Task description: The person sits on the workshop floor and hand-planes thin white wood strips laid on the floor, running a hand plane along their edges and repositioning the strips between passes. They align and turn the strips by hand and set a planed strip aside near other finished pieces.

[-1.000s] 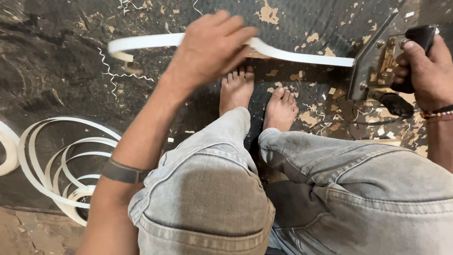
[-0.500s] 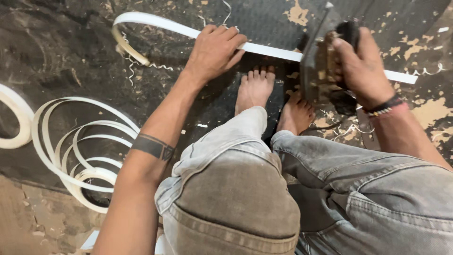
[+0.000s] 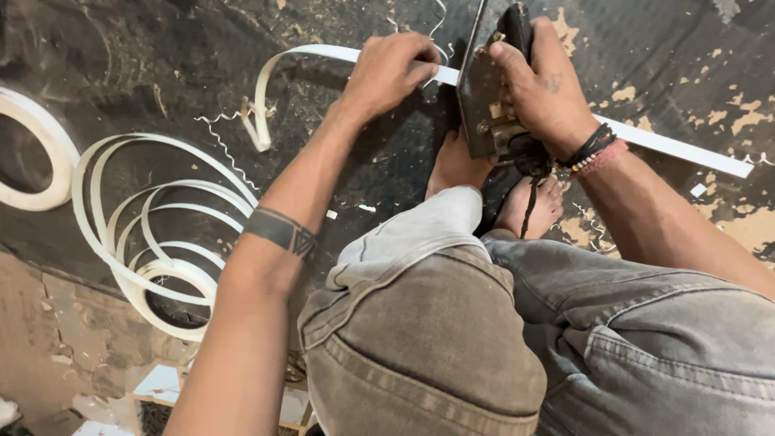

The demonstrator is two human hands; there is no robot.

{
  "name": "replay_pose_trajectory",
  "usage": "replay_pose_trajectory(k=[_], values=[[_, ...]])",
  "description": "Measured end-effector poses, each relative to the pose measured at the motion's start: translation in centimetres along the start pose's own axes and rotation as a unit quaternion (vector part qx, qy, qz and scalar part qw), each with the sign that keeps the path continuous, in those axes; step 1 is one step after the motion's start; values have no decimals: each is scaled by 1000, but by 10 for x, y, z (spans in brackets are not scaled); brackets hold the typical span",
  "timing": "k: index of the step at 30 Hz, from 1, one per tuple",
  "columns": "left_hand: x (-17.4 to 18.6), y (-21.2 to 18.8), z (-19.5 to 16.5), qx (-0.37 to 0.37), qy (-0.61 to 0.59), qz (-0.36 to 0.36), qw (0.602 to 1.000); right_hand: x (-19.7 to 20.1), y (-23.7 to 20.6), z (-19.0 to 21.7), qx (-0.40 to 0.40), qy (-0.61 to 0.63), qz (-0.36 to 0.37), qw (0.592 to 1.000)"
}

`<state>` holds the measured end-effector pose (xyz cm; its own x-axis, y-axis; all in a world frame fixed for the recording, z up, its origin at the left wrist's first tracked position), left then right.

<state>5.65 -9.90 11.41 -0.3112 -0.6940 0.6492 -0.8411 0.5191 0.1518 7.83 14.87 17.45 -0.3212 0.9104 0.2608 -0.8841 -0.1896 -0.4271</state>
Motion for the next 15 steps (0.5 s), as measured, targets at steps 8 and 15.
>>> replay_pose_trajectory(k=[8, 15], values=[[-22, 2, 9, 46, 40, 7, 998, -7, 4, 11, -91, 98, 29, 991], [-15, 0, 4, 78, 53, 13, 995, -17, 4, 21, -73, 58, 25, 995]])
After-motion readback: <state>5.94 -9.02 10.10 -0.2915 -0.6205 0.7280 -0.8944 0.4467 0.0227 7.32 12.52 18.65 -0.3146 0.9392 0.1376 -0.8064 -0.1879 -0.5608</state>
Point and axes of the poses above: each hand's wrist, its own y-axis towards the middle knuckle, its own x-axis out of the back of the hand, z = x × y, the point moved 1 cm from there along y, towards the middle knuckle, and after that the axes turned 8 degrees about -x, right-handed, at the moved point
